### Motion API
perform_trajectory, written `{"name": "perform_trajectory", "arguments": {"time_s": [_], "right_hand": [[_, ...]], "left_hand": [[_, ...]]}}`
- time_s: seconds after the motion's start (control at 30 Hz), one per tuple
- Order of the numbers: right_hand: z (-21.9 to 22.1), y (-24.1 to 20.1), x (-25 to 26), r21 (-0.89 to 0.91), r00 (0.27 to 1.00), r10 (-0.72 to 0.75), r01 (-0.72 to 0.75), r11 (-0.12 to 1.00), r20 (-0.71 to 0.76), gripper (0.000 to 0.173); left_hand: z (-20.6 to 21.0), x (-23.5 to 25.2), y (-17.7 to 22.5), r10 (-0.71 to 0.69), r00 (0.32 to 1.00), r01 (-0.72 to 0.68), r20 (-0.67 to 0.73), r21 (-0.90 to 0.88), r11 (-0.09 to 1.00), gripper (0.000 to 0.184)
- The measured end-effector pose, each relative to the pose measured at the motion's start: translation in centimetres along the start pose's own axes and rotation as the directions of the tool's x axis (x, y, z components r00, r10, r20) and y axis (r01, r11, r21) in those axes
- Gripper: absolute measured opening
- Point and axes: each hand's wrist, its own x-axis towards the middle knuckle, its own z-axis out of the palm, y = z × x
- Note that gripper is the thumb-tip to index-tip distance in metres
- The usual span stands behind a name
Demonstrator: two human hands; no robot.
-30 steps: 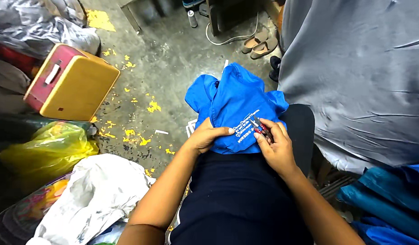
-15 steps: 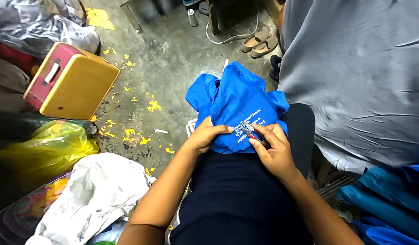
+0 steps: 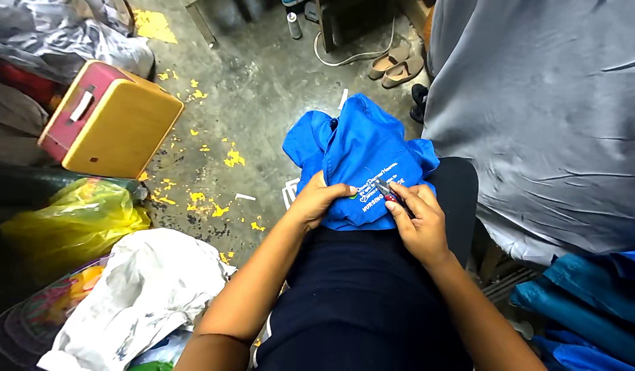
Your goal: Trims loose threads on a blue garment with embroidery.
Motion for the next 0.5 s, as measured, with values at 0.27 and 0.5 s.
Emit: {"name": "perform_trajectory", "arguments": {"time_s": [0.27,0.5], "right_hand": [[0.47,0.0,0.05,0.009,1.0,-0.001,0.001,1.0,-0.017,0.031],[0.68,0.32,0.08,-0.012,0.999,-0.034,0.034,0.999,-0.011,0.028]], "left_hand": [[0.26,-0.01,-0.18,-0.003,0.999,0.004,-0.034,0.028,1.0,0.025],[0.27,0.04,-0.17,-0.023,0.999,0.025,-0.041,0.041,0.999,0.026]]}}
